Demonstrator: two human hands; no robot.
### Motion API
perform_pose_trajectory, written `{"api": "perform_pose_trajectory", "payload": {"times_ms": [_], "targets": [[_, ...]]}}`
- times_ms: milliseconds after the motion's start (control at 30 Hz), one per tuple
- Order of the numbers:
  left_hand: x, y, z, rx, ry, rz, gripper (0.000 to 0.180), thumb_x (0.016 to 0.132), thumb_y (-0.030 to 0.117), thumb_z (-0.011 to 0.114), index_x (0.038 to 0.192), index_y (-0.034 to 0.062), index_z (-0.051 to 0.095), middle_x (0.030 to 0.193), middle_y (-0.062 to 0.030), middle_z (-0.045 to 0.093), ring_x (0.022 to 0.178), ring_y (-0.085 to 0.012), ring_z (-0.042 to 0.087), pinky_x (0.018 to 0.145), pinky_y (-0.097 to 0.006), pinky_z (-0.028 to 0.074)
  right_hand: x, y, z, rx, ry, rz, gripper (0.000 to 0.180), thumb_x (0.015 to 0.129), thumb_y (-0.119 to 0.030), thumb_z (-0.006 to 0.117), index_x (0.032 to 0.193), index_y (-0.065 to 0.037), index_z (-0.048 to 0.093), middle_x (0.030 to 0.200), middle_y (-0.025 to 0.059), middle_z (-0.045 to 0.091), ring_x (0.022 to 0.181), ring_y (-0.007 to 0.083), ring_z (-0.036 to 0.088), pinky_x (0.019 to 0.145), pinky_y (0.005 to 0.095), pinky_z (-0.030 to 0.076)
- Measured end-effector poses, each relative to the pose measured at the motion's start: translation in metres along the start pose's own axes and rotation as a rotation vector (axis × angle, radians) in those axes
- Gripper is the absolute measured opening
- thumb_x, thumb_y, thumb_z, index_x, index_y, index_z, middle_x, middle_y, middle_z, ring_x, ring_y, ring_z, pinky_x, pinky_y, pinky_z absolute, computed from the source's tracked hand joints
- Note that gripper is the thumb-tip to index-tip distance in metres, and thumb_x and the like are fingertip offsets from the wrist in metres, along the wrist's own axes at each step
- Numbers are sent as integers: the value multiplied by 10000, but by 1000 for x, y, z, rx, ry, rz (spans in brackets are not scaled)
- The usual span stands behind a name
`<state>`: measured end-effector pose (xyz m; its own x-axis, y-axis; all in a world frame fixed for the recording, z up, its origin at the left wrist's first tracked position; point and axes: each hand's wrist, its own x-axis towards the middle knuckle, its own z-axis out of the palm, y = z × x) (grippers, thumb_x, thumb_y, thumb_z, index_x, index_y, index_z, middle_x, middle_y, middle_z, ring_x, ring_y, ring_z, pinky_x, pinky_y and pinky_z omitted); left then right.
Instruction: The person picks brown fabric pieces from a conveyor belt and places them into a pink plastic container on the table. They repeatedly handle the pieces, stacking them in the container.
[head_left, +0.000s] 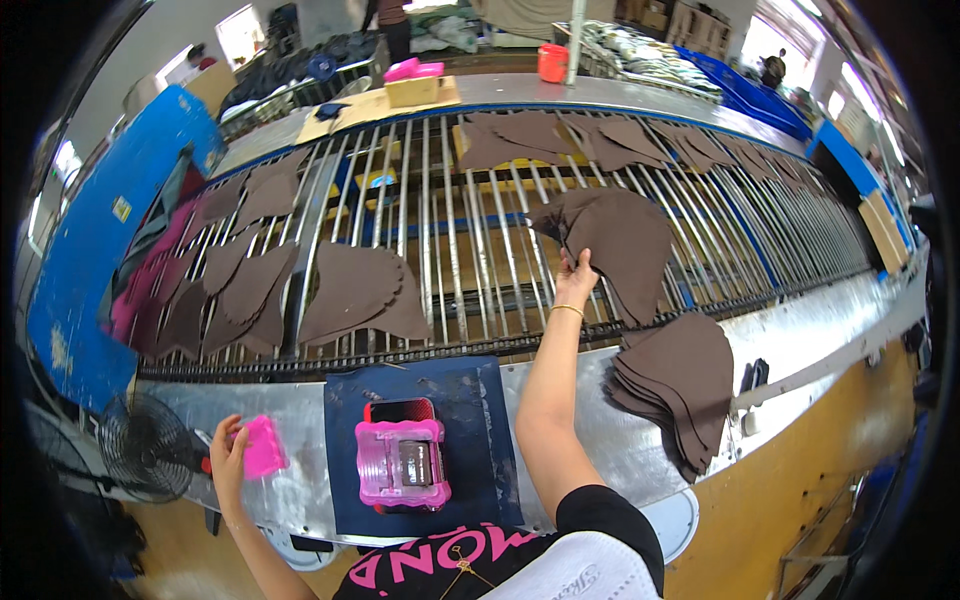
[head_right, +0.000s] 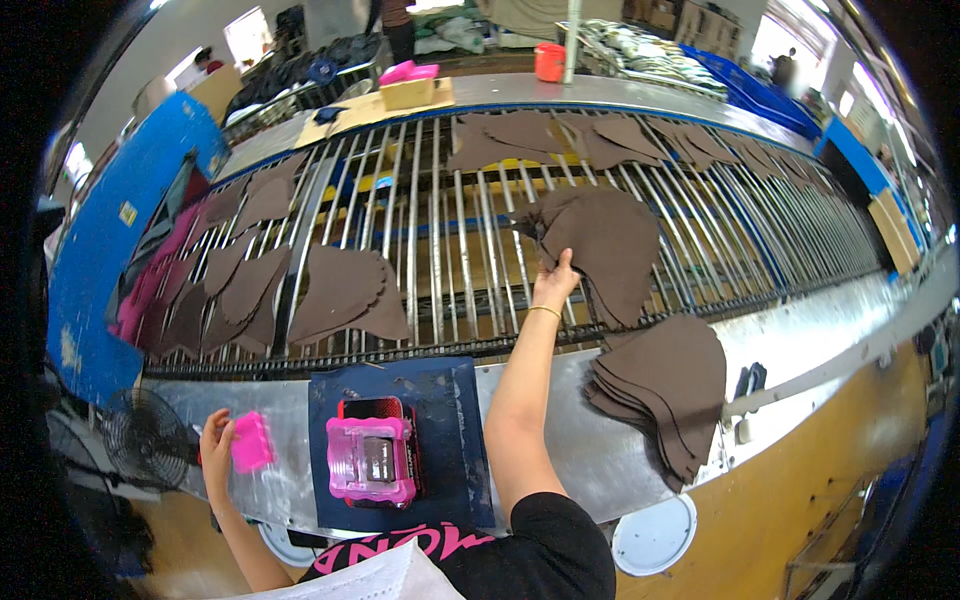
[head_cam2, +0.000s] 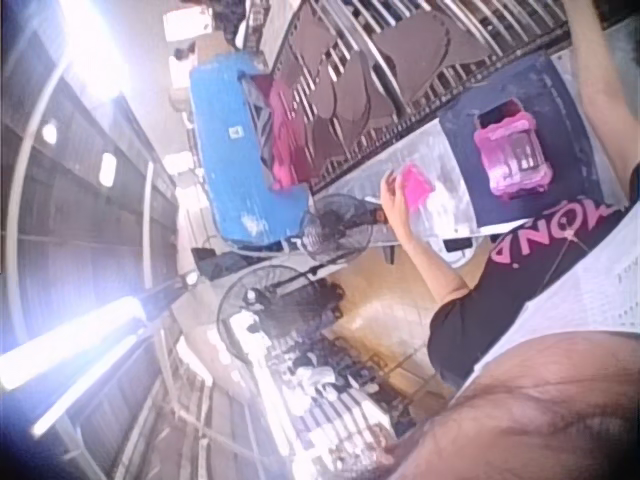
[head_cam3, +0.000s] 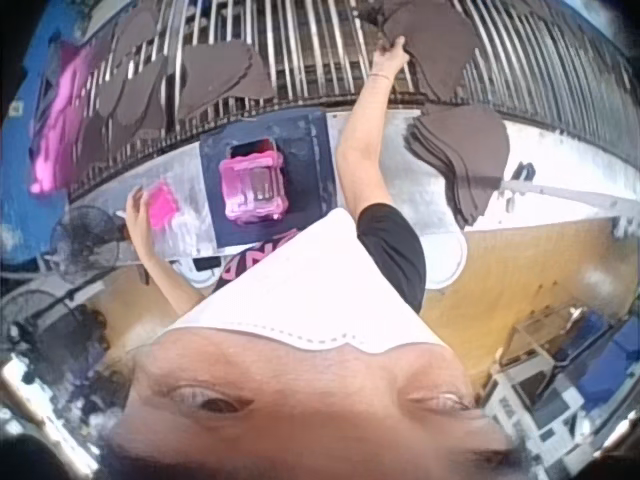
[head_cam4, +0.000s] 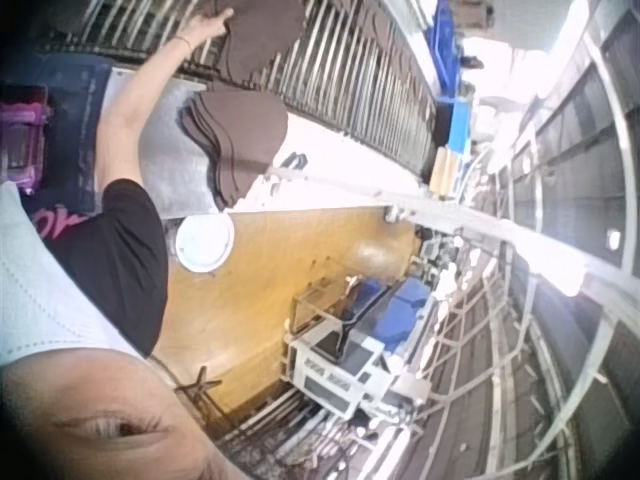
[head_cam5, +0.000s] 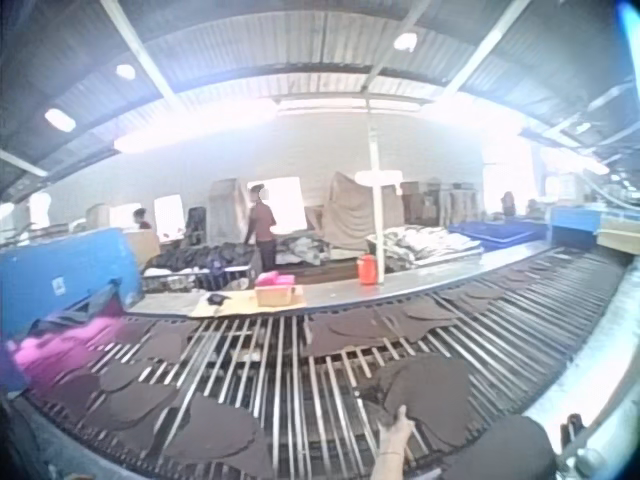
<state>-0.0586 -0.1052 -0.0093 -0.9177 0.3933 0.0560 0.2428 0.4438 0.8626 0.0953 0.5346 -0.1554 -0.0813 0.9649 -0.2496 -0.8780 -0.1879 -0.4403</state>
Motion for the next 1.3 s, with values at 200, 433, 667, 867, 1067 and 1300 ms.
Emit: {"api": "perform_pose_trajectory", "payload": {"times_ms": [200, 433, 667, 867, 1067, 1300], "targets": [[0, 19, 2, -27, -39, -1, 304, 912, 138, 568, 1179, -2, 528, 975, -53, 570, 812, -95, 553, 715, -228, 459, -13, -28, 1, 80, -16, 121, 161, 834, -117, 682, 927, -31, 583, 777, 64, 605, 547, 176, 603, 404, 210, 494], [43, 115, 34, -61, -272, 213, 317, 900, 86, 561, 1204, 12, 512, 945, -32, 556, 806, -90, 535, 714, -214, 440, -23, -31, -5, -58, 73, 146, 149, 897, -116, 598, 974, 4, 556, 818, 86, 603, 572, 188, 600, 405, 215, 468], [128, 278, 220, 192, -762, 491, 399, 891, 260, 601, 1198, 16, 524, 868, -28, 592, 733, -83, 561, 628, -229, 439, -19, -41, 24, -219, 28, 174, 327, 944, -261, 517, 1025, 55, 498, 809, 141, 627, 552, 222, 631, 389, 263, 496], [180, 281, 418, 225, -1067, 69, 615, 903, 474, 536, 1149, -87, 493, 993, -183, 591, 718, -204, 647, 589, -283, 542, -46, -94, 63, -1072, -740, 604, 461, 874, -366, 633, 978, 82, 601, 829, 182, 675, 479, 108, 537, 429, 212, 445], [158, 239, 523, 118, -908, -218, 842, 839, 533, 597, 1260, -164, 383, 1188, -350, 493, 989, -352, 612, 788, -399, 544, 42, -199, 34, -1340, -212, -214, 475, 867, -420, 597, 882, 53, 648, 853, 176, 679, 700, 222, 674, 611, 321, 537], [123, 192, 578, -799, -472, -467, 337, 867, 261, 650, 963, -43, 541, 817, -92, 615, 652, -205, 594, 526, -345, 453, 127, -186, -6, -1562, -144, 41, 943, 762, -773, 445, 1143, 82, 561, 1124, 297, 561, 1104, 354, 548, 930, 431, 419]]}}
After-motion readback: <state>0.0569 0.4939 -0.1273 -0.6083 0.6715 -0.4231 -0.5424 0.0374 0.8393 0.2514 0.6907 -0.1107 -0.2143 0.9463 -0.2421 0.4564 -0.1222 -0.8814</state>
